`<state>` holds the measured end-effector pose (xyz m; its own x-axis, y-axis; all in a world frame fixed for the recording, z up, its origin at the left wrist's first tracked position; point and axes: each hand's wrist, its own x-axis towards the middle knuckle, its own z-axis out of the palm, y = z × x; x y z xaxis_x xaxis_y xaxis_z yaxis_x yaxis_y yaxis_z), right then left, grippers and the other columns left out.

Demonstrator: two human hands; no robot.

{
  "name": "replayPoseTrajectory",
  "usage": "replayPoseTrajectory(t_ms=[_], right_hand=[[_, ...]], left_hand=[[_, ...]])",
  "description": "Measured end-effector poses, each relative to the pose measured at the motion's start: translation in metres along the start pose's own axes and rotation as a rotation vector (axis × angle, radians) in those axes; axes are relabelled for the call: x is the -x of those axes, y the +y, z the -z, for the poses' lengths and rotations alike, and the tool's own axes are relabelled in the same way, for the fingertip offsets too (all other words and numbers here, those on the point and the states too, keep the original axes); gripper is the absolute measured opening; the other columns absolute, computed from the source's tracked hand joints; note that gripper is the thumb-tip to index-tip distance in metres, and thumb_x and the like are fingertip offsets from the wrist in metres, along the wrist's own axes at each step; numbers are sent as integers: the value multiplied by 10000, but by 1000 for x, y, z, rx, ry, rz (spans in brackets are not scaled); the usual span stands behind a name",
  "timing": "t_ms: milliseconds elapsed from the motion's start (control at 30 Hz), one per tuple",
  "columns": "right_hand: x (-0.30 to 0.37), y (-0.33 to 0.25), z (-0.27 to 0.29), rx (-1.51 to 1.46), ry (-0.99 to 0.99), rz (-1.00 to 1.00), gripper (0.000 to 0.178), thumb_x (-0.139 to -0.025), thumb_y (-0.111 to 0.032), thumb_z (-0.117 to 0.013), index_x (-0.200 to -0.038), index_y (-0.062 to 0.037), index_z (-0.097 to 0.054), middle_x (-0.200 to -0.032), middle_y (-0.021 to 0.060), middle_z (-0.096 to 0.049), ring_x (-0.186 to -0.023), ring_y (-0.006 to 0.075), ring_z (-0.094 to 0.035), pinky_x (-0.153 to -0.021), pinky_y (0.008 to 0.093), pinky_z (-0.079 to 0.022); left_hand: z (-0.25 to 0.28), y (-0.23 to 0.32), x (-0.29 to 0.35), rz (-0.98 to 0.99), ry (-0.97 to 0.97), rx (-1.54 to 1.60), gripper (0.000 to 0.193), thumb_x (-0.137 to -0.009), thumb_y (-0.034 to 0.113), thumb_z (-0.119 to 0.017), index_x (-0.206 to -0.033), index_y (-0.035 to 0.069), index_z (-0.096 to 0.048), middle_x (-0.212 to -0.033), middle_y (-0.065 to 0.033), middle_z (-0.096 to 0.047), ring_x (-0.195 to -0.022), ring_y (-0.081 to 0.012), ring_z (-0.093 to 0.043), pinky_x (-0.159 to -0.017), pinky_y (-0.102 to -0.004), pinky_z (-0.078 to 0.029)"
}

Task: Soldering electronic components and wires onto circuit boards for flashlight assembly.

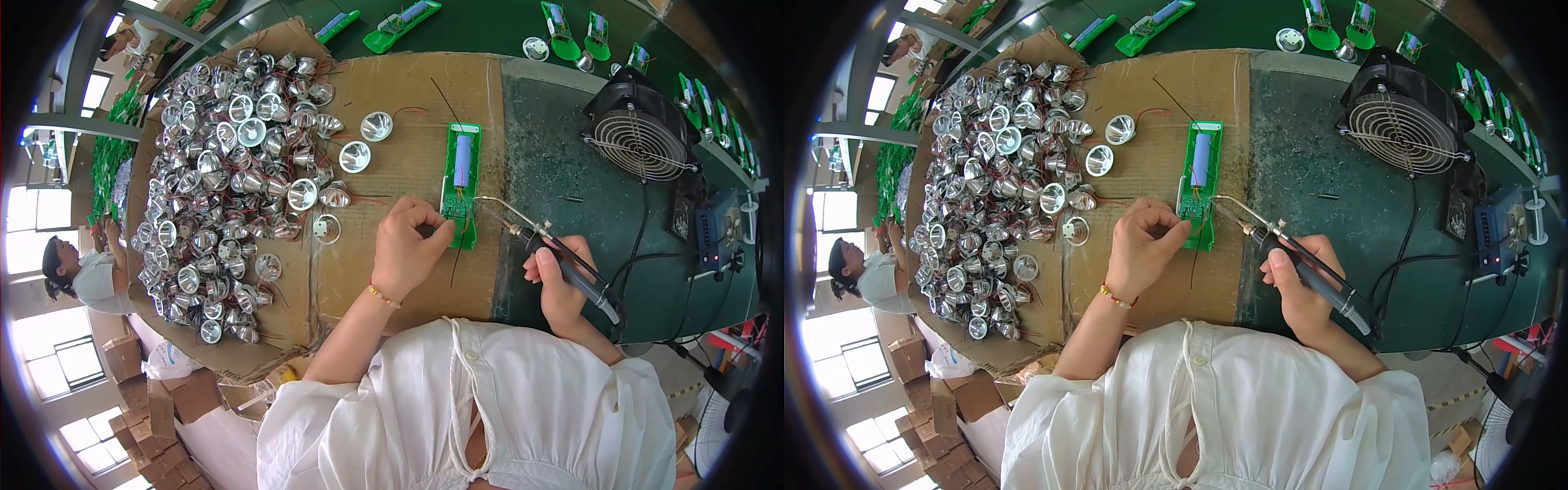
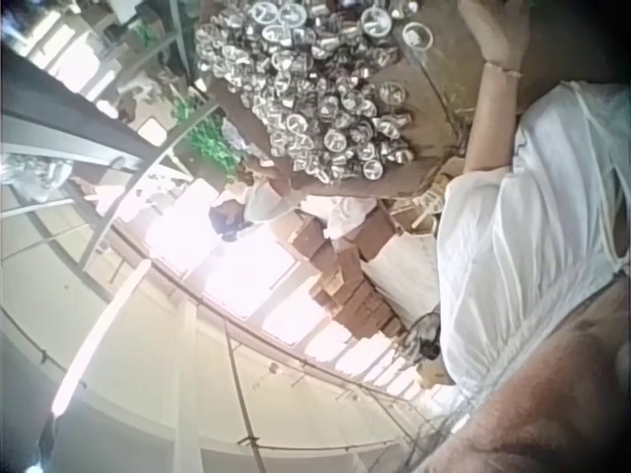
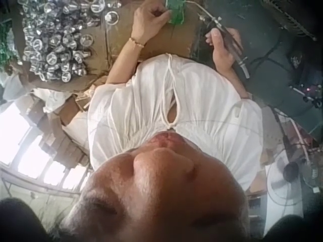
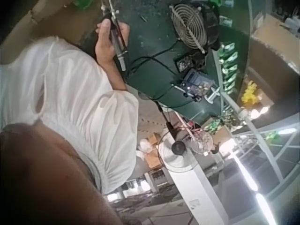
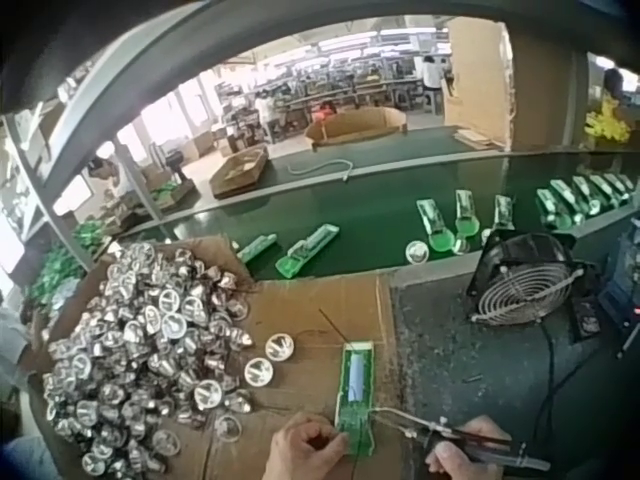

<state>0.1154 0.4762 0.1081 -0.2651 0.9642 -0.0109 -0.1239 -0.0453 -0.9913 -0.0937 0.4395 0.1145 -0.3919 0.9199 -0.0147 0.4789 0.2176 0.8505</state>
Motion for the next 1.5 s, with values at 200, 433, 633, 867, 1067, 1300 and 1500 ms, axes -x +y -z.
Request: replayPoseTrajectory(t_ms=[200, 433, 633, 867, 1067, 1300, 1500], right_hand=[[-4, 1, 3, -35, 4, 11, 129, -832, -54, -567, -892, 17, -477, -690, 101, -588, -553, 103, -542, -517, 223, -466], [-11, 11, 27, 26, 98, -6, 136, -832, -70, -575, -883, 13, -480, -686, 95, -587, -546, 101, -546, -514, 224, -468], [-18, 14, 21, -17, 133, -62, 125, -815, -44, -584, -875, 15, -491, -681, 92, -595, -560, 97, -554, -518, 217, -464], [-19, 17, 21, -24, 128, -110, 136, -809, -52, -599, -856, 10, -488, -687, 93, -606, -575, 96, -564, -530, 225, -474], [-17, 15, 23, -55, 84, -119, 149, -814, -63, -598, -866, 20, -485, -697, 99, -610, -580, 96, -568, -531, 224, -480], [-22, 14, 20, 1, 100, -91, 150, -825, -69, -582, -888, 15, -475, -683, 94, -596, -568, 98, -554, -534, 228, -475], [-22, 15, 22, 35, 140, -65, 157, -835, -105, -579, -874, 7, -475, -669, 90, -586, -539, 96, -534, -512, 222, -452]], left_hand=[[3, 4, -2, 10, -18, -81, 127, -689, 115, -668, -670, 6, -607, -755, -86, -573, -605, -180, -567, -564, -277, -452], [12, 6, -23, 67, -347, -254, 139, -666, 155, -625, -665, 16, -614, -552, -133, -587, -521, -240, -600, -557, -324, -488], [-23, 41, -186, -160, -14, -354, 272, -709, 288, -629, -750, 20, -654, -709, -174, -623, -683, -296, -625, -668, -383, -501], [2, 16, -281, -188, 379, -1200, 479, -657, 337, -669, -1034, 72, -540, -1140, -100, -517, -1150, -297, -407, -906, -435, -308], [25, 34, -241, -136, -13, -939, 349, -642, 387, -637, -833, 98, -587, -872, -85, -624, -886, -252, -576, -760, -416, -426], [11, 46, -65, -372, 53, -776, 445, -620, 424, -697, -855, 84, -531, -807, -64, -551, -860, -249, -515, -864, -446, -313], [54, 20, -104, -413, 322, -542, 315, -705, 205, -668, -969, 66, -567, -891, -92, -585, -865, -274, -528, -773, -389, -389]])
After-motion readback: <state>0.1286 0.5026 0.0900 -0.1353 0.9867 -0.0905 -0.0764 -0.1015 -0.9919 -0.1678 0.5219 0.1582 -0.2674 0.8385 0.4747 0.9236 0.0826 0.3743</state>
